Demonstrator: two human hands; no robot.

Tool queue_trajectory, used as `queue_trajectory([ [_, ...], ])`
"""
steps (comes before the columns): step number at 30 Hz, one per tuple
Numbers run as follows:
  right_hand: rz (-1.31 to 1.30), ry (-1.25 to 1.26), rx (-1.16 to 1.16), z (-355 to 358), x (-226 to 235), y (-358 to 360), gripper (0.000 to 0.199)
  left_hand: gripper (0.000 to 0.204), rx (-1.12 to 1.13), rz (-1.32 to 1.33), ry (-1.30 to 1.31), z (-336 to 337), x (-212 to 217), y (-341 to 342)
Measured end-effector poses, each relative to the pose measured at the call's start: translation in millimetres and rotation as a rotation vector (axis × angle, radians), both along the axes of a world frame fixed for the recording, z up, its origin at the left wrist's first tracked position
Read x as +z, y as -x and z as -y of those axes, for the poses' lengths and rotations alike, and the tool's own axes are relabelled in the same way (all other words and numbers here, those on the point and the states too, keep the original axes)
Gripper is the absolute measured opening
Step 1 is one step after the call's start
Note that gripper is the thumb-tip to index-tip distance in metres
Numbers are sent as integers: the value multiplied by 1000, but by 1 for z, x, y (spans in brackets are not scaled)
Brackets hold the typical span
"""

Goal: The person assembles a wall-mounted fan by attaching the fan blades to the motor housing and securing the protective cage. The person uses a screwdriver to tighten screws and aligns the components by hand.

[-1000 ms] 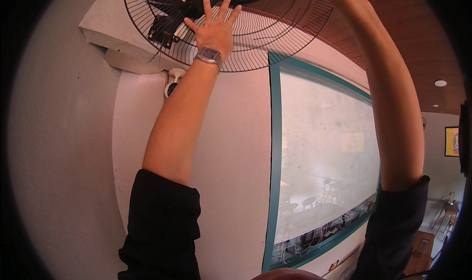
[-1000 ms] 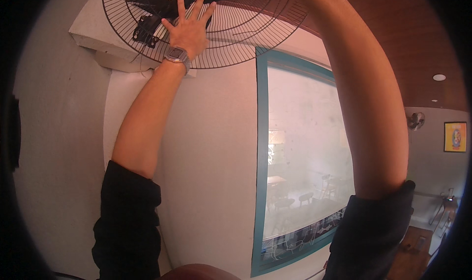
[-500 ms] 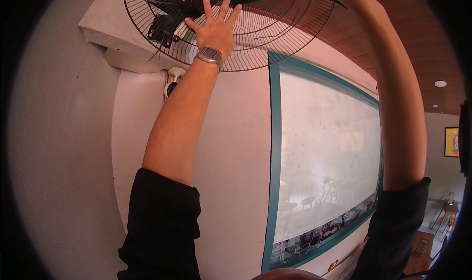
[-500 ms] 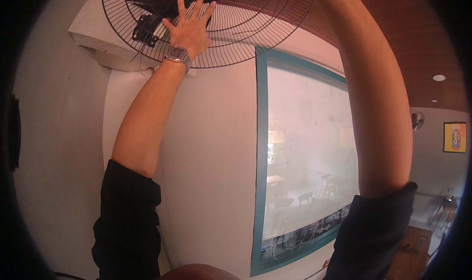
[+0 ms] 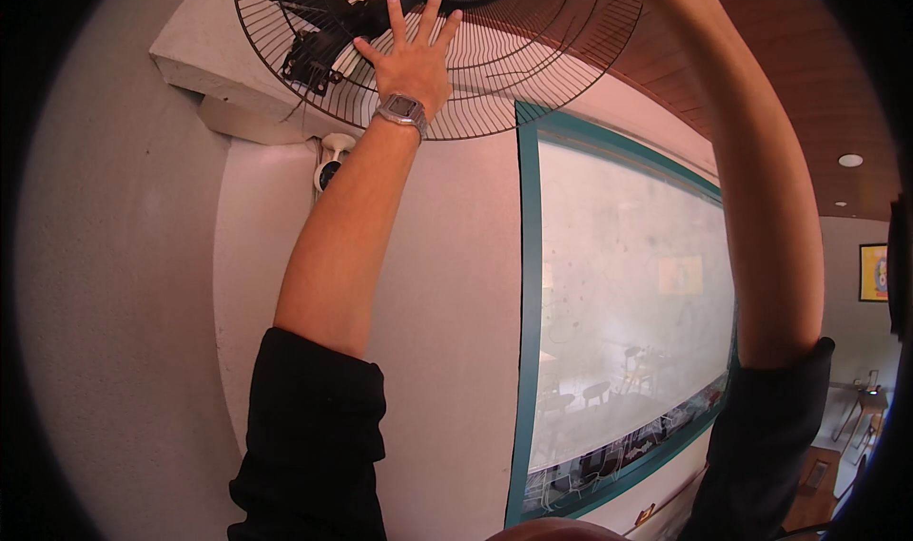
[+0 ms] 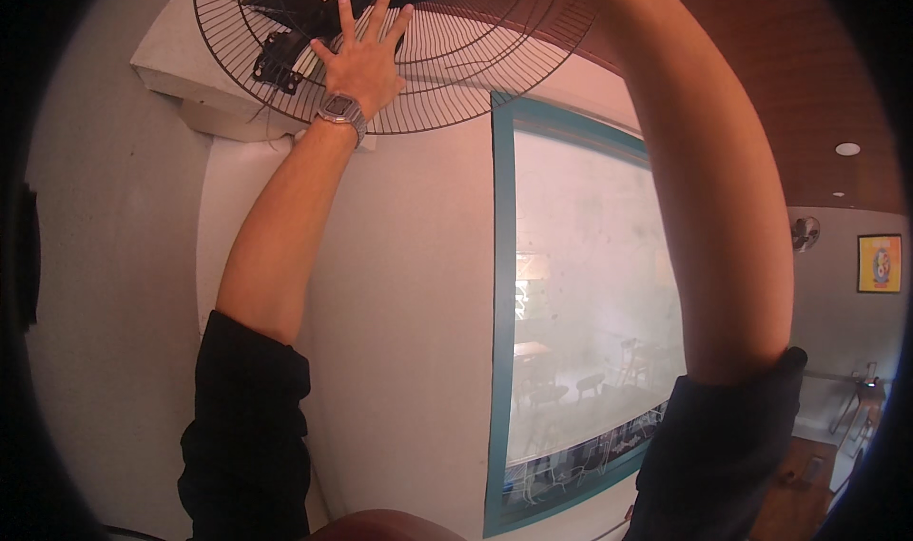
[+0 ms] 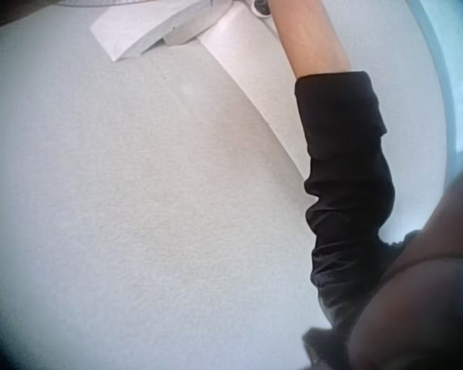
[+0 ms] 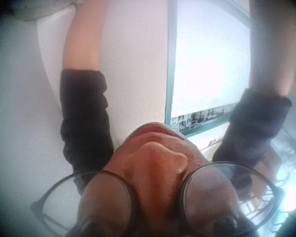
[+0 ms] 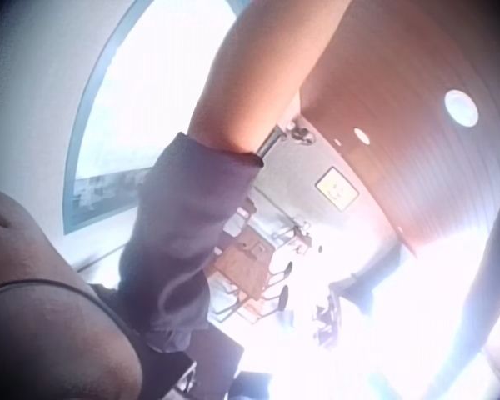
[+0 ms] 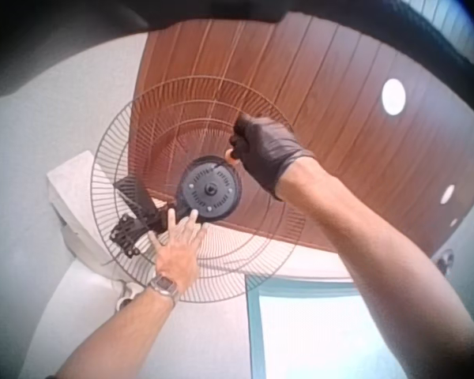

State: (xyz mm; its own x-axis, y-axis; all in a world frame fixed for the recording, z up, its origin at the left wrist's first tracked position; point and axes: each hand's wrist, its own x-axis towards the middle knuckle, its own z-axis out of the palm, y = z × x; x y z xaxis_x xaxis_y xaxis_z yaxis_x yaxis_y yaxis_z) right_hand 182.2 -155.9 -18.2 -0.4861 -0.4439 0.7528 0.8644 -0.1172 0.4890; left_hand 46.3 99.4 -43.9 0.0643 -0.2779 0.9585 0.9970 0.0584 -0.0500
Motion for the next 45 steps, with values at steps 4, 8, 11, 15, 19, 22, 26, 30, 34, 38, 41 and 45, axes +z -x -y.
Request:
queue_trajectory([
  [4,55,-305,-44,-19,29,-14,30,109,36,10,-46,-7,7,-3],
  [8,4,-161,145,-9,5,8,31,109,23,8,3,-2,2,1],
  [11,-112,-20,80,-2,-1,18,36,109,34,13,-23,-2,3,1],
  [15,-93,-596,-604,-12,5,-2,39,108,-17,-15,13,-1,2,1],
  [19,-94,26,15,5,-21,16,38,102,-50,-37,-13,-2,2,5],
  [22,-188,150,124,1,-10,19,37,110,4,-14,-58,-11,5,8],
  [26,-75,-34,38,-29,9,7,35,106,-110,-58,-8,-10,8,15],
  [30,154,-216,-54,-39,40,2,32,106,-187,-81,-33,-13,9,13],
  [34,141,-47,-40,-30,33,8,24,107,-372,-33,-470,-13,-11,15],
  [38,71,-63,-232,-20,26,25,19,100,-1065,456,-856,-45,-48,42],
  [41,89,-88,-225,-16,31,21,21,78,-2050,405,-235,-50,-55,43],
  [45,91,-41,-177,-6,36,12,25,61,-2299,29,-61,-76,-46,39],
])
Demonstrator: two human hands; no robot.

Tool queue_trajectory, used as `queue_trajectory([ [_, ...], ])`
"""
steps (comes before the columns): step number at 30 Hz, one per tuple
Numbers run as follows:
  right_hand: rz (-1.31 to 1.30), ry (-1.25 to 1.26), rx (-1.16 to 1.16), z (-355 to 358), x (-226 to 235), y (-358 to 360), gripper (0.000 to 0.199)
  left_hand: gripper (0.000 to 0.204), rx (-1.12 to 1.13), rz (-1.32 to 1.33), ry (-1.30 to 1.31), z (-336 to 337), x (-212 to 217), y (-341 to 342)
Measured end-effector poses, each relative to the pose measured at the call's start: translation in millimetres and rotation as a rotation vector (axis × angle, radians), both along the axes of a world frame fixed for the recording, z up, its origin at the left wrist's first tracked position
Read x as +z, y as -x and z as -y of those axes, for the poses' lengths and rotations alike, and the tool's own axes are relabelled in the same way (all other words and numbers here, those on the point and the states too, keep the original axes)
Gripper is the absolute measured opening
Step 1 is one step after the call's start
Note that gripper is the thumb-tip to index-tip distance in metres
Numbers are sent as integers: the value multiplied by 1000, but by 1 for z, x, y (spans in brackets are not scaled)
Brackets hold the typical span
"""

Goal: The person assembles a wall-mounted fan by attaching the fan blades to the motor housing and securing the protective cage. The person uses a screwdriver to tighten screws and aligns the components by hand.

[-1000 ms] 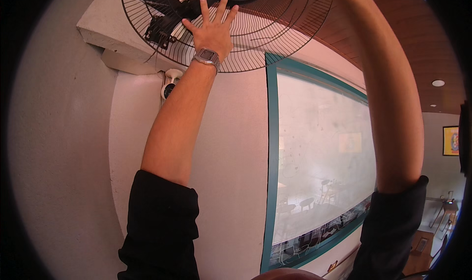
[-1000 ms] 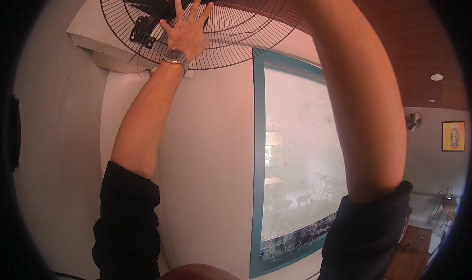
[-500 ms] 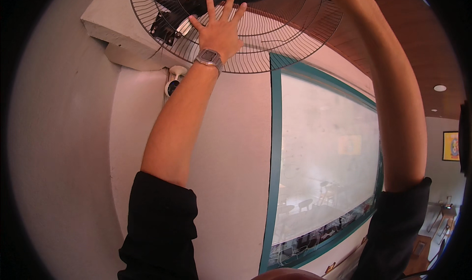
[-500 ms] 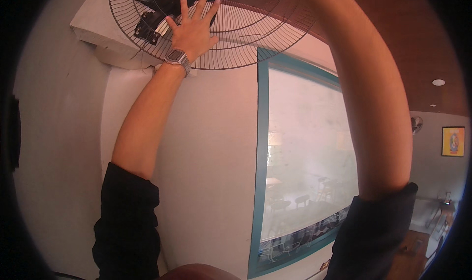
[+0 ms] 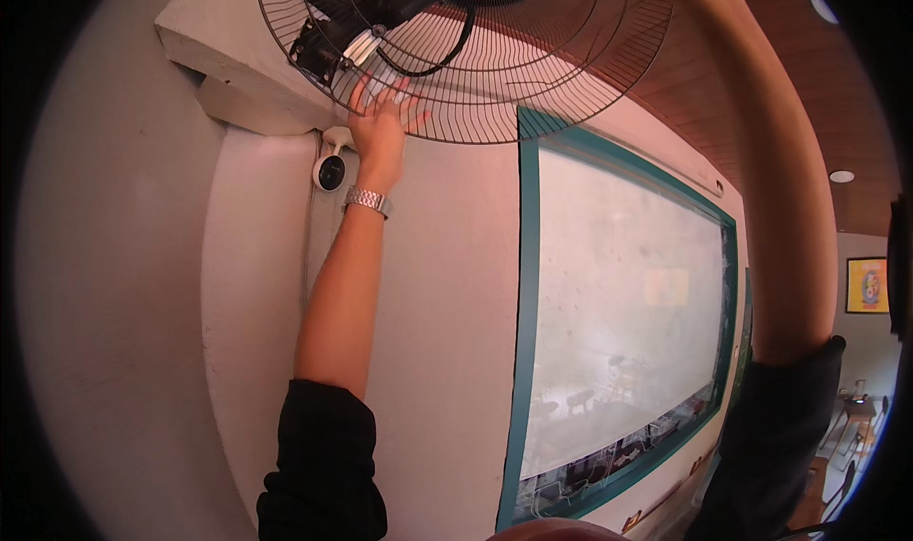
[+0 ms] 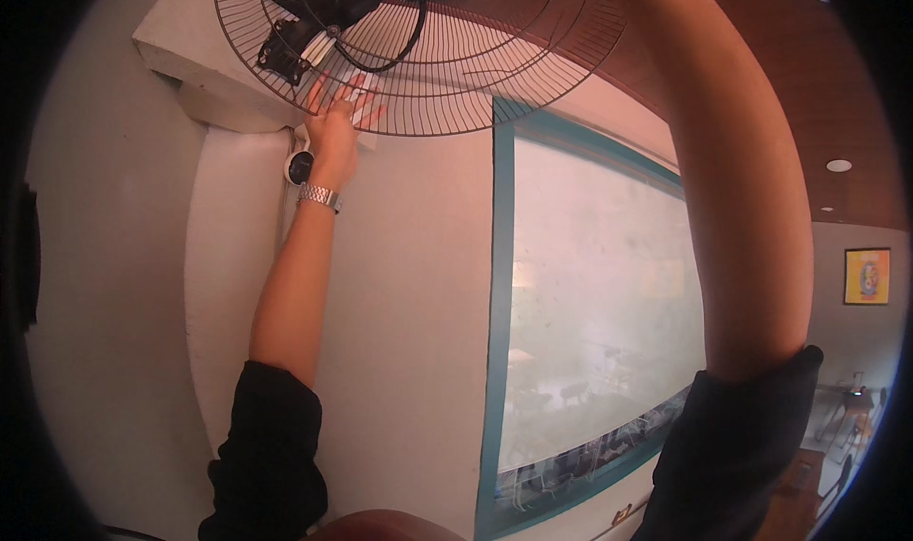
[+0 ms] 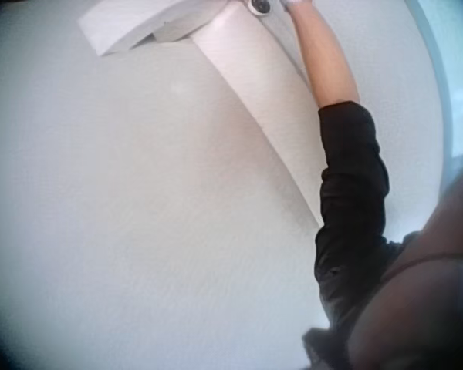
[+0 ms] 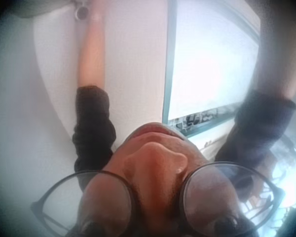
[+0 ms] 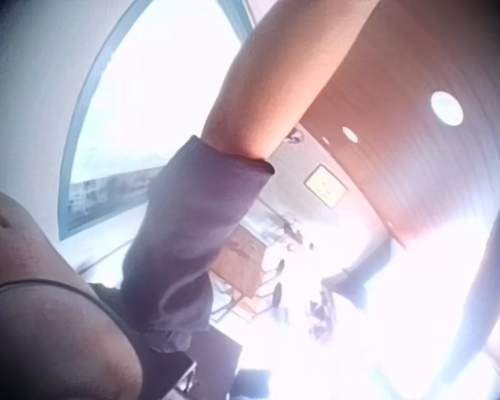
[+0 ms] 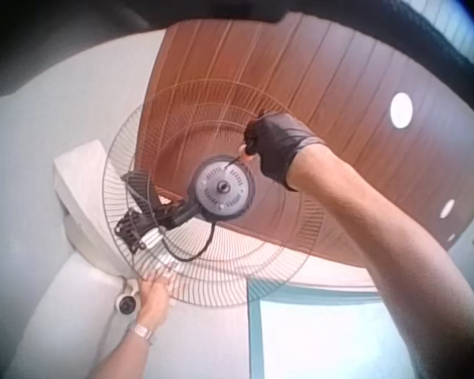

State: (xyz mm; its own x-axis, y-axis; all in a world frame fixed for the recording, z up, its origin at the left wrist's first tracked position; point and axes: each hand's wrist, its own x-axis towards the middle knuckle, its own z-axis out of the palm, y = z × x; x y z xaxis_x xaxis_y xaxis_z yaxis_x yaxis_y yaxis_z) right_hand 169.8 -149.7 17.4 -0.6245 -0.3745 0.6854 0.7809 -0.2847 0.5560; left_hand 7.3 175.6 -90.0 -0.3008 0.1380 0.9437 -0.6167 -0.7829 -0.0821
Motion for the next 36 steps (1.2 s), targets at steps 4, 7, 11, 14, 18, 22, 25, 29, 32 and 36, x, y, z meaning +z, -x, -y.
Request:
queue_trajectory([
  [4,-94,-107,-58,14,-51,2,19,60,62,67,-49,-5,-6,-13],
  [7,-156,-64,-65,28,-84,4,23,60,111,100,-75,-8,-11,-21],
  [11,9,-223,-155,9,-75,-21,23,59,125,46,-79,-5,-9,-24],
  [14,-12,-243,-190,-5,-63,-38,25,58,145,62,-103,-12,-4,-22],
  [18,-362,-65,-168,-10,-74,-39,30,57,154,38,-89,-10,-8,-24],
  [22,-336,-136,-249,-16,-77,-39,31,56,152,40,-90,-12,-7,-21],
  [25,-307,-202,-266,-18,-70,-47,32,56,136,40,-108,-12,-6,-23],
  [29,-378,-206,-249,-28,-92,-25,33,56,158,44,-116,-11,-7,-23],
  [32,-363,-208,-207,-26,-108,-19,33,56,147,43,-120,-12,-8,-21],
  [36,-414,-175,-191,-18,-83,-27,32,57,158,32,-121,-11,-7,-24],
])
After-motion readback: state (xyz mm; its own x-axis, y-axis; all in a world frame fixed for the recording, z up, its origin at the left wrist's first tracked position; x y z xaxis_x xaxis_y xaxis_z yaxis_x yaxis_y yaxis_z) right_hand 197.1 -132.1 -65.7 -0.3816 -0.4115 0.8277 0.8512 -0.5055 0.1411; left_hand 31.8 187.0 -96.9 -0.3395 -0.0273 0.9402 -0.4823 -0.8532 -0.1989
